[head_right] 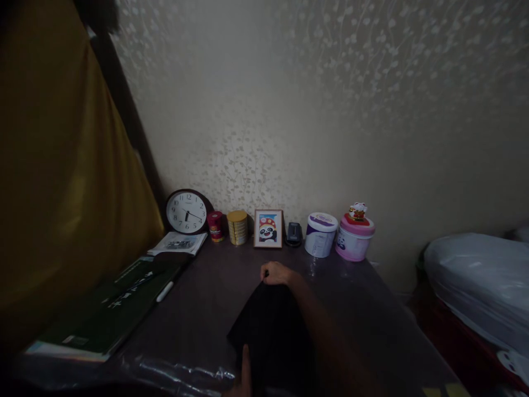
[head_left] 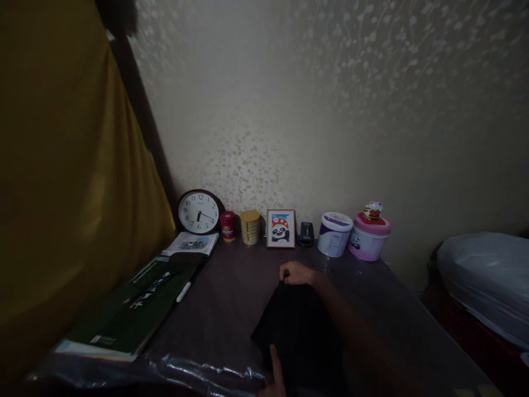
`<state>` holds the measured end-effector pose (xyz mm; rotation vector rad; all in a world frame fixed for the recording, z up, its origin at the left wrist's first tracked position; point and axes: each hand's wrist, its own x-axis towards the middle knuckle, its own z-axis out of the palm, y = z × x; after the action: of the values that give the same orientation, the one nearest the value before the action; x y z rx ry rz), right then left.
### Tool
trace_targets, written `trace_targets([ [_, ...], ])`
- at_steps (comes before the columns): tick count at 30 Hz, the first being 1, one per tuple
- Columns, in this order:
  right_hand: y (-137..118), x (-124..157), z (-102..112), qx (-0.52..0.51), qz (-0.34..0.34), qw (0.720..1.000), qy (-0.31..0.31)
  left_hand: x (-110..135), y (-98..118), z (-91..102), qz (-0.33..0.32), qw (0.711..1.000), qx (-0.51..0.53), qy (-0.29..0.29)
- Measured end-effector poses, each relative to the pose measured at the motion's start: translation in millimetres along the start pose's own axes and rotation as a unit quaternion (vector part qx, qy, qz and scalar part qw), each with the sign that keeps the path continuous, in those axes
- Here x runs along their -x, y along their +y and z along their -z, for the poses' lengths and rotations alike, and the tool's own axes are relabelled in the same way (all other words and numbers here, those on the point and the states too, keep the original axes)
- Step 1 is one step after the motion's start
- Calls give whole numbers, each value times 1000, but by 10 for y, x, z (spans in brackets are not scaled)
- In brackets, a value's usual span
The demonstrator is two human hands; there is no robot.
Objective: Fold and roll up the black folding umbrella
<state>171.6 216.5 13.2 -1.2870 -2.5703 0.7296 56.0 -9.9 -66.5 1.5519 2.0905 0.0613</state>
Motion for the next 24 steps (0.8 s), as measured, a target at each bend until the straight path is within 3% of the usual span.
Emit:
trace_targets([
  [13, 190, 71, 146, -101, -59, 993, 4, -12, -21, -15, -13, 1000, 6, -20],
  [24, 236, 78, -104, -131, -71, 984, 98, -9, 2, -54, -12, 1000, -10, 24],
])
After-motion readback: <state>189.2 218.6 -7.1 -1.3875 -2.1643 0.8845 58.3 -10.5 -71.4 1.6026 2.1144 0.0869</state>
